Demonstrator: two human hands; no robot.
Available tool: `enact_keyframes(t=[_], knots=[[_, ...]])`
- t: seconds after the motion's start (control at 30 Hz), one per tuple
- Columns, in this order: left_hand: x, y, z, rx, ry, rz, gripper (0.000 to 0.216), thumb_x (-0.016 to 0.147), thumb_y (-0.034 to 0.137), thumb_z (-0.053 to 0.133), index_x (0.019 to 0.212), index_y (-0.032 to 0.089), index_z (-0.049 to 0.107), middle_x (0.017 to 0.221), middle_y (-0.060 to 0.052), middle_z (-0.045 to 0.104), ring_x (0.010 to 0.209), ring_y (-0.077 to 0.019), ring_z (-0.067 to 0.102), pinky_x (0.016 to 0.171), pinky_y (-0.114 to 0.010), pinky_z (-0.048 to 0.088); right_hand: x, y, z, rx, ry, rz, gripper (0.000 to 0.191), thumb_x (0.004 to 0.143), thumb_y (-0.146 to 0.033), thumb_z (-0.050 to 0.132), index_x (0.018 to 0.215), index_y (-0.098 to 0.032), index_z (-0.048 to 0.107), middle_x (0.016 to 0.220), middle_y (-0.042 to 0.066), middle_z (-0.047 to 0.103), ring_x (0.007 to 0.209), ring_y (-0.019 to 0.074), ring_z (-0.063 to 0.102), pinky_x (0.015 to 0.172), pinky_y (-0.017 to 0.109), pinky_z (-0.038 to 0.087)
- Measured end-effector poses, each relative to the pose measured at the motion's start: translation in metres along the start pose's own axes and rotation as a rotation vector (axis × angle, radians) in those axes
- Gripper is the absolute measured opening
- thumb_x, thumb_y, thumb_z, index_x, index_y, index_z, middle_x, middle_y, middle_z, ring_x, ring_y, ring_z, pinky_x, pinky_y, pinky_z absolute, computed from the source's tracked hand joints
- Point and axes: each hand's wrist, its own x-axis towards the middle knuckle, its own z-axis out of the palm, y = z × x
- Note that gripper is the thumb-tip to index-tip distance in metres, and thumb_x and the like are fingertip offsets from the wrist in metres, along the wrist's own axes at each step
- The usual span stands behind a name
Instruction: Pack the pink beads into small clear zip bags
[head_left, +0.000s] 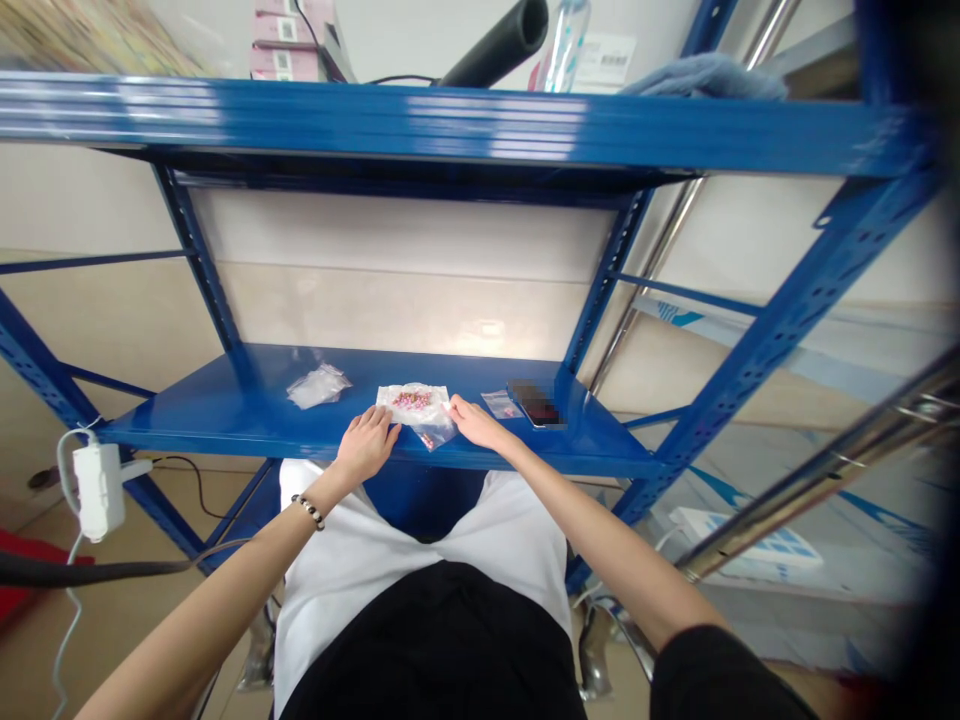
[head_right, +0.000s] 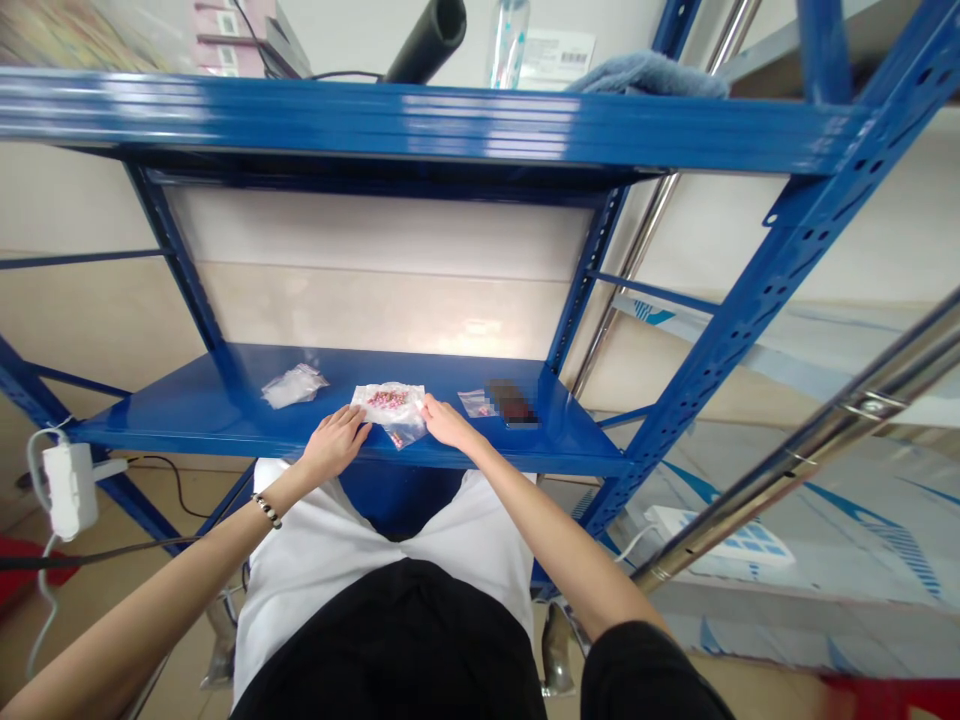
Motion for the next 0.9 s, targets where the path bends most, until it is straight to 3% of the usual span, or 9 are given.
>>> enact_keyframes(t=[0.4,0.47,0.57,0.67,0.73,0.8,0.9], knots=[[0.027,0.015,0.011,0.032,-0.141,0.028,0.048,0.099,0.045,0.032,0.135,0.017,0.048,0.144,-0.015,0.047,0.139,-0.0308,0.033,0.108,-0.047,0.032,0.006,0.032,-0.014,-0.048,0.043,0.009,0.024,0.099,-0.034,0.035,0.09,-0.019,0.051,0.084,0.007,0.064,0.073,0.0193,0.056,0.064,0.026,0.034],[0.024,0.025,0.002,-0.01,-0.066,0.024,0.049,0.099,0.042,0.034,0.139,0.015,0.043,0.147,-0.017,0.041,0.141,-0.0309,0.029,0.109,-0.046,0.031,0.003,0.026,-0.018,0.018,0.092,-0.028,0.023,0.098,-0.033,0.038,0.087,-0.019,0.052,0.08,0.005,0.063,0.07,0.0178,0.055,0.065,0.025,0.036],[0.004,0.049,-0.02,-0.147,0.149,-0.007,0.047,0.099,0.034,0.037,0.141,0.015,0.038,0.149,-0.018,0.036,0.139,-0.0296,0.03,0.108,-0.045,0.031,-0.012,0.005,-0.013,0.24,0.253,-0.095,0.021,0.093,-0.034,0.046,0.08,-0.019,0.053,0.075,0.002,0.061,0.07,0.0162,0.054,0.067,0.025,0.038],[-0.029,0.078,-0.041,-0.347,0.256,-0.048,0.03,0.097,0.029,0.039,0.122,0.017,0.051,0.127,-0.015,0.052,0.119,-0.0258,0.048,0.099,-0.04,0.038,-0.045,-0.024,0.01,0.618,0.34,-0.065,0.023,0.087,-0.038,0.057,0.076,-0.018,0.056,0.07,0.001,0.06,0.068,0.015,0.056,0.068,0.026,0.042],[-0.052,0.092,-0.047,-0.469,0.191,-0.027,0.02,0.096,0.03,0.042,0.1,0.018,0.058,0.104,-0.01,0.058,0.1,-0.0222,0.054,0.09,-0.036,0.041,-0.072,-0.044,0.031,0.882,0.261,0.031,0.025,0.083,-0.042,0.062,0.078,-0.017,0.059,0.067,0.0,0.061,0.064,0.0141,0.057,0.064,0.026,0.045],[-0.068,0.101,-0.045,-0.61,0.041,0.012,0.025,0.096,0.033,0.043,0.083,0.018,0.057,0.086,-0.005,0.058,0.083,-0.0181,0.055,0.078,-0.031,0.042,-0.098,-0.058,0.052,1.07,0.135,0.134,0.029,0.079,-0.044,0.067,0.08,-0.016,0.062,0.068,0.002,0.063,0.061,0.0136,0.058,0.06,0.025,0.047],[-0.079,0.104,-0.034,-0.814,-0.156,0.01,0.034,0.096,0.04,0.045,0.074,0.017,0.056,0.073,-0.001,0.056,0.067,-0.0138,0.051,0.063,-0.026,0.039,-0.12,-0.065,0.07,1.185,0.045,0.235,0.031,0.075,-0.045,0.072,0.078,-0.015,0.064,0.067,0.002,0.065,0.057,0.0124,0.059,0.054,0.023,0.047]])
